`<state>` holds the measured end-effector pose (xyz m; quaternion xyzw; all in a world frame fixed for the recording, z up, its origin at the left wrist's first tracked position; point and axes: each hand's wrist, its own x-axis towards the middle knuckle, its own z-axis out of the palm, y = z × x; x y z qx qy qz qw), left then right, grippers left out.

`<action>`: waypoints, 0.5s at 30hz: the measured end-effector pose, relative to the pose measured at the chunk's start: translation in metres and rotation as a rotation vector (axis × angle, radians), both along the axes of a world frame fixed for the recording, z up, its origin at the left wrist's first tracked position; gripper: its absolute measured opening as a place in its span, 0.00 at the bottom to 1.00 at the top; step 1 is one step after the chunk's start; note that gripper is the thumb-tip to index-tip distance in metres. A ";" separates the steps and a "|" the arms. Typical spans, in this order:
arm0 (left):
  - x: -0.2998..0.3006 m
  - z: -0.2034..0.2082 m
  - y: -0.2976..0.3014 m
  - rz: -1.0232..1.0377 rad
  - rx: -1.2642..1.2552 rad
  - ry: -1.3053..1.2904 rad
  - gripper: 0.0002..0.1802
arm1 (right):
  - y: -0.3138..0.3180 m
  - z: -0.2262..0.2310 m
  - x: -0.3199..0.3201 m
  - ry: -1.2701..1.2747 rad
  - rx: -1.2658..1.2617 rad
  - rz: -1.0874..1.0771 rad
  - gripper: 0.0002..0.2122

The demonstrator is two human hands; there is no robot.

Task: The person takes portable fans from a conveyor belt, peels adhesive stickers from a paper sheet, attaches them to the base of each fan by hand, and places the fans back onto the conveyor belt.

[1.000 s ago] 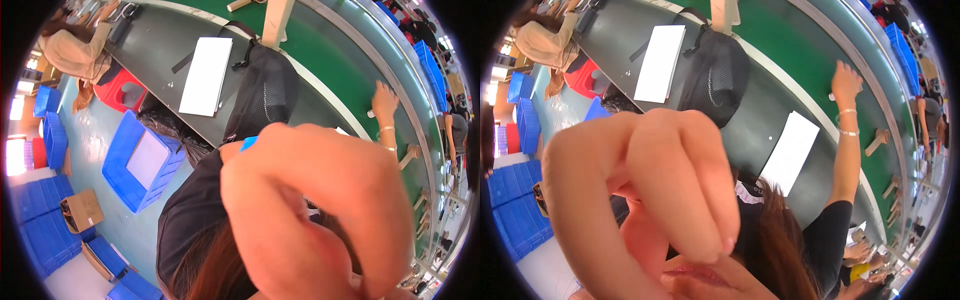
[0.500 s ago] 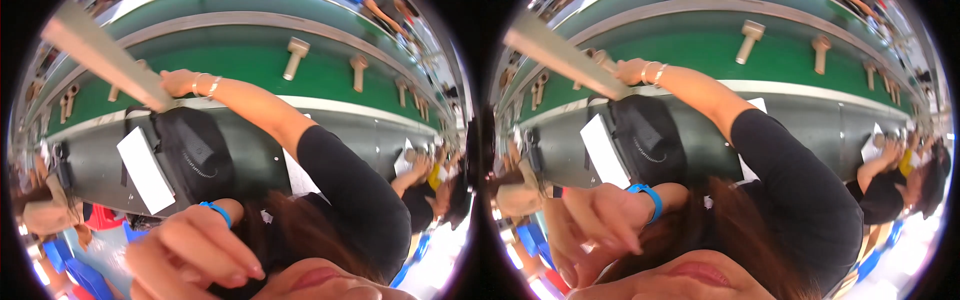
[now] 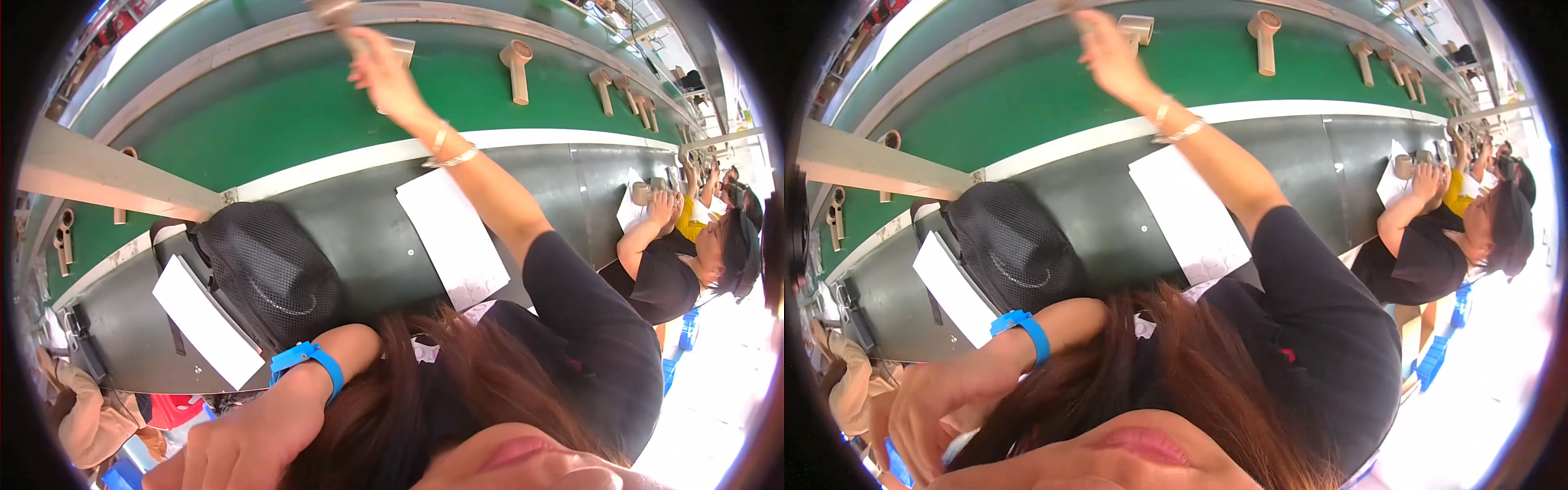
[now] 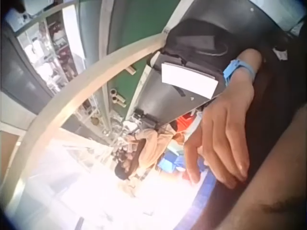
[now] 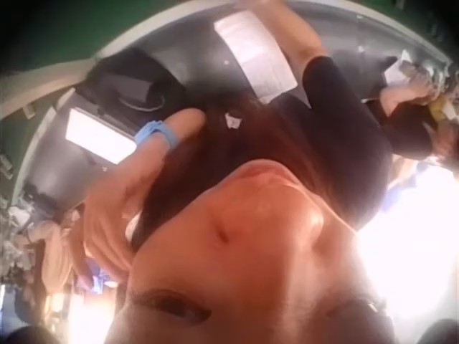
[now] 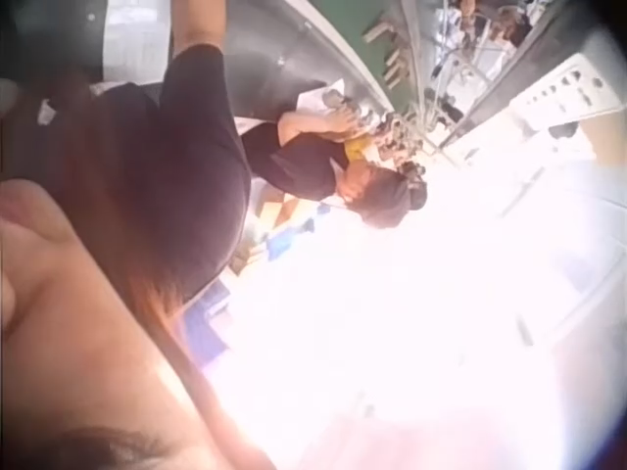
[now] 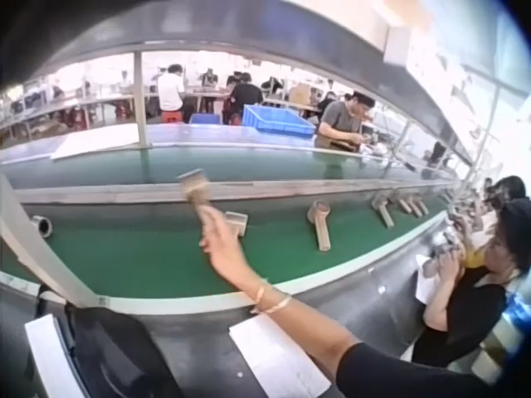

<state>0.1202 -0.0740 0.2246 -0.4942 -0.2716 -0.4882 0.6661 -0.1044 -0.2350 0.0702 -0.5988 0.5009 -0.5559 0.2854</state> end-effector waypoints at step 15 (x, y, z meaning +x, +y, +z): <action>-0.138 -0.166 -0.119 1.530 0.452 -1.823 0.12 | 0.071 -0.044 -0.152 0.561 -0.106 -0.486 0.17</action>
